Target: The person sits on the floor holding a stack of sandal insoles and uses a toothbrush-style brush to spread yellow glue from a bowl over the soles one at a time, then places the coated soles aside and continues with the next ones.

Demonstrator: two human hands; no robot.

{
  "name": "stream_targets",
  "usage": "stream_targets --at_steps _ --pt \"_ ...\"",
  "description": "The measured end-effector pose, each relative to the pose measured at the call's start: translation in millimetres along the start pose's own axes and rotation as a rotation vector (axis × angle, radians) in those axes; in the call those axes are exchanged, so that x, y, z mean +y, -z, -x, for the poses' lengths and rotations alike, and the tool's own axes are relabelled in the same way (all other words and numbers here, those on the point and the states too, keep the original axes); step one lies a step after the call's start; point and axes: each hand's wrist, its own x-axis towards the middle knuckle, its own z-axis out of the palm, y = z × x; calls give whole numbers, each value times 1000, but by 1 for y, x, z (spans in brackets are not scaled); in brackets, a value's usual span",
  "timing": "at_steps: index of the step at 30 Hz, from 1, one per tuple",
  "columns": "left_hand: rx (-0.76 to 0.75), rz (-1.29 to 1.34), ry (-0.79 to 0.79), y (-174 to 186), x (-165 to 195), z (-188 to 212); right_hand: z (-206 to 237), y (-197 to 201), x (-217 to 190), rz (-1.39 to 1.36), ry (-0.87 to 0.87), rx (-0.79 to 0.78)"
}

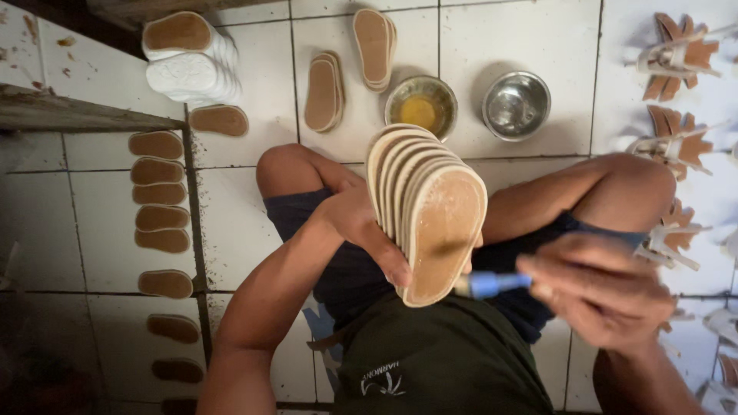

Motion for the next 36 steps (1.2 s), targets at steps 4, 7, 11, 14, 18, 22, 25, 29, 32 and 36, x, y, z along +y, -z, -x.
stream_targets --at_steps 4,7,11,14,18,22,25,29,32,36 --pt "-39 133 -4 -1 -4 -5 0 -3 2 215 120 -81" --pt "20 151 -70 -2 -2 1 9 -15 10 -32 117 -136" --pt "95 241 -71 -6 2 18 32 -24 12 -143 -338 -80" --pt "320 175 -187 -12 -10 38 43 -55 27 -139 -486 42" --pt "643 51 -318 -4 -52 87 44 -118 54 -137 -412 58" --pt "965 90 -370 -1 -106 157 29 -179 70 -239 -558 -15" --pt "1149 148 -585 -11 -144 206 9 -239 73 -441 -817 -144" --pt "1491 278 -878 -36 -190 278 -25 -329 76 -502 -929 -369" --pt "2106 -105 -648 -55 -224 341 -48 -409 72 -778 -929 -567" --pt "2302 -627 83 -81 -267 401 -58 -525 56 -604 -947 -730"
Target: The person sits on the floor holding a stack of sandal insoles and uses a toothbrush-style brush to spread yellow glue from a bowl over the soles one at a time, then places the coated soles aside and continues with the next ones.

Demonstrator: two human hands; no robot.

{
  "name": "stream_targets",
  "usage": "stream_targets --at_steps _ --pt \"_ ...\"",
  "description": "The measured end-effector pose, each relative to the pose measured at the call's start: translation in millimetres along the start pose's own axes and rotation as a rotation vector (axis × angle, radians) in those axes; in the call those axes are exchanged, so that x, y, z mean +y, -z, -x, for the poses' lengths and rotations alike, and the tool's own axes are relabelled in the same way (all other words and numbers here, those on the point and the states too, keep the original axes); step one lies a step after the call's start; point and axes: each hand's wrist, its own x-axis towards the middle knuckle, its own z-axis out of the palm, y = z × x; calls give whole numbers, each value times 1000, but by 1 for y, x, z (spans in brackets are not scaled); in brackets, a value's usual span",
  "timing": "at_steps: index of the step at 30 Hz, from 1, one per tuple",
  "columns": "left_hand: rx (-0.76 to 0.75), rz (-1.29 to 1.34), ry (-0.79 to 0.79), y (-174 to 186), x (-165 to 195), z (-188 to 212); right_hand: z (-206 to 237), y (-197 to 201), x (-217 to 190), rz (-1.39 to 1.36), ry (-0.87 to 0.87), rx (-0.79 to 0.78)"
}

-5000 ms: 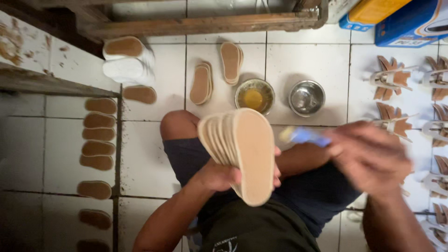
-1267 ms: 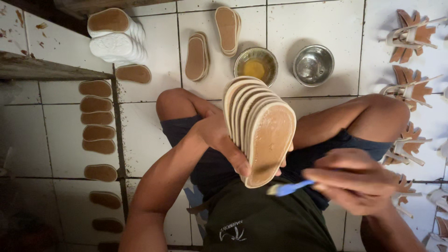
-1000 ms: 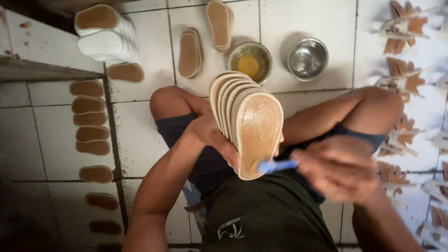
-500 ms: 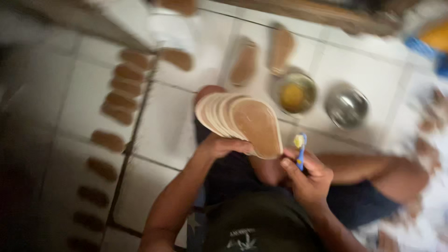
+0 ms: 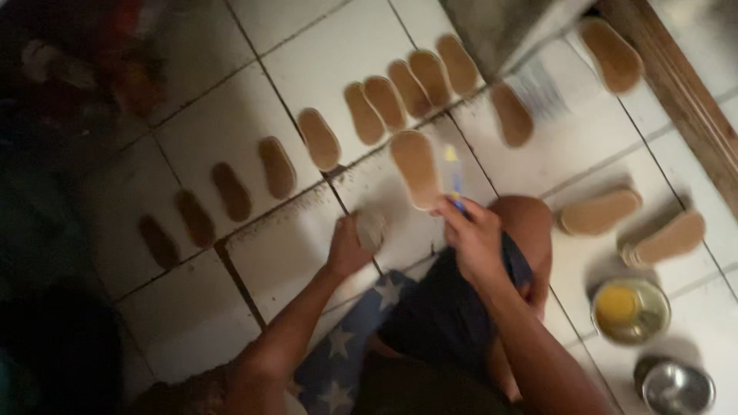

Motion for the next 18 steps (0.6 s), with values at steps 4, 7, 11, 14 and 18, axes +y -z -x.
stream_targets --at_steps 4,7,11,14,18 --pt "-16 -321 -56 19 -30 -7 -70 -75 15 50 -100 -70" --pt "0 -272 -44 24 -35 -11 -115 -125 35 142 -116 -105" --pt "-25 -256 48 31 -31 -17 -150 -153 64 205 -117 -100" --pt "-109 -255 180 34 -26 -20 -165 -153 82 341 -86 -80" --pt "-32 -277 17 31 -25 -19 -157 -138 89 691 316 -57"
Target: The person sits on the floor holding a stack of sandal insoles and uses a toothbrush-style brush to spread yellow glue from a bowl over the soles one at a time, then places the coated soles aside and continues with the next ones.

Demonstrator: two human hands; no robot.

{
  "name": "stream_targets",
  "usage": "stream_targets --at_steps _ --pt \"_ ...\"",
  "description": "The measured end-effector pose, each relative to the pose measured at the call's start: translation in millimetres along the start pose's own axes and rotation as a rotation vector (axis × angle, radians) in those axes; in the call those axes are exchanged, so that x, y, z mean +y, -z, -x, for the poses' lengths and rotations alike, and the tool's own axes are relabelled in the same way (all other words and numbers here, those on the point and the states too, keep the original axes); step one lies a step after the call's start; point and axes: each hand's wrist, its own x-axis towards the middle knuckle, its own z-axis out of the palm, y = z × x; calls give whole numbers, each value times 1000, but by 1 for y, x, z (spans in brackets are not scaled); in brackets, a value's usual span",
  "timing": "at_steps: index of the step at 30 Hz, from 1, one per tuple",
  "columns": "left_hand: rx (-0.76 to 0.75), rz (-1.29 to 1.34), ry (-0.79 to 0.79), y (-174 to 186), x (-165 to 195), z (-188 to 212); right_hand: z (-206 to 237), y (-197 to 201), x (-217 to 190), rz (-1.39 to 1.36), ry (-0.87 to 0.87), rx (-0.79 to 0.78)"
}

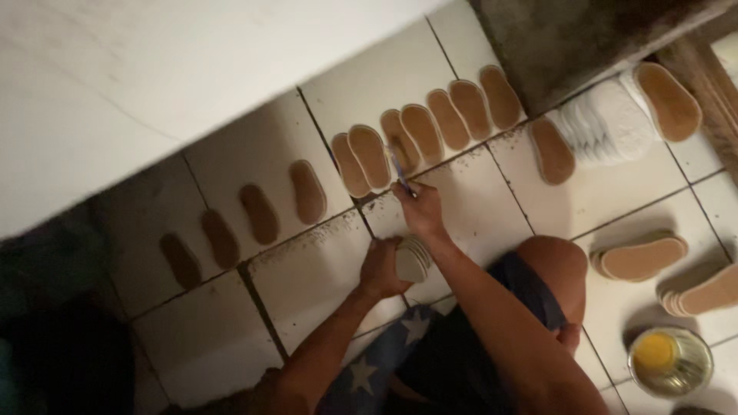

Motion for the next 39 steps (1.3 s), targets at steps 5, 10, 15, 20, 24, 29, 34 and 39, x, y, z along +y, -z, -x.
stream_targets --at_steps 5,10,15,20,24,29,34,39 --pt "-7 -3 -14 -9 0 6 56 76 -10 -71 40 94" --pt "-17 100 28 -13 12 8 160 236 22 4 -70 329" --pt "33 661 256 -16 59 -1 297 373 102 -96 -214 692" --pt "-248 1336 118 -46 175 -11 393 450 154 587 -253 688" --pt "-701 1474 -13 -78 283 11 409 461 165 719 -229 665" --pt "-1058 1510 -151 -101 369 54 429 464 181 944 -184 672" --pt "-1196 1501 -57 -116 411 77 504 513 163 1256 -441 580" --pt "-1337 1434 40 -129 435 94 601 540 54 686 -348 1103"
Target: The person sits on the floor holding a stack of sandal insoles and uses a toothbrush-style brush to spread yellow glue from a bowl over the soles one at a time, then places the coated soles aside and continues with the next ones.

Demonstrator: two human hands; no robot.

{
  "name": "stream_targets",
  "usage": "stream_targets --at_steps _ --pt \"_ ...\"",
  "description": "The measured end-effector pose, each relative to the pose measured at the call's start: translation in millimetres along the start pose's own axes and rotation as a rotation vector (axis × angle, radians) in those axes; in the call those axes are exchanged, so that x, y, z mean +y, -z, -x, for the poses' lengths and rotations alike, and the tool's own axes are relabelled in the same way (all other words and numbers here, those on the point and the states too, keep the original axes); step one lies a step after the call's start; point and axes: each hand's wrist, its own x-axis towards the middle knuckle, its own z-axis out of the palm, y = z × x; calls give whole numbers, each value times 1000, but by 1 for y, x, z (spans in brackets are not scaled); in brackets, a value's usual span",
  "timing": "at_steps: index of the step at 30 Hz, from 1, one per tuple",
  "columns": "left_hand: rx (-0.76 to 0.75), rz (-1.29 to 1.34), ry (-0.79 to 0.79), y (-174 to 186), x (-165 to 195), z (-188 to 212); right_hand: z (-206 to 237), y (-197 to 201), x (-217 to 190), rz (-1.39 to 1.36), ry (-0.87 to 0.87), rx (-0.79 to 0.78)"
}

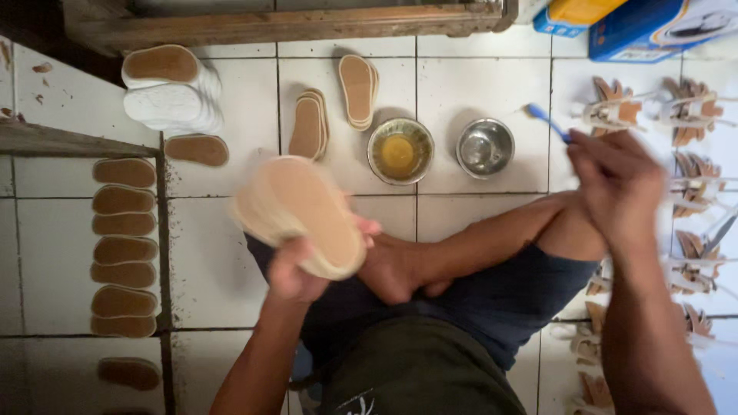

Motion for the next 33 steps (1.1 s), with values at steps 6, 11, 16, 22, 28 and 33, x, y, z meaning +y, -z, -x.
stream_targets --at_steps 6,11,16,22,28,33 --pt "-307 55 307 -44 -33 -15 17 32 -80 -515 482 -40" --pt "-391 67 467 -58 -27 -6 13 23 -98 -648 546 -128" --pt "-389 87 507 -46 -33 -4 27 11 -105 -665 609 -83" --pt "-307 94 433 -37 -39 -3 71 -2 -89 -738 690 -97" --pt "-430 -54 686 -52 -25 -3 80 -21 -38 -835 508 -19" --pt "-484 -659 205 -65 -14 -5 40 -9 -63 -711 1104 196"
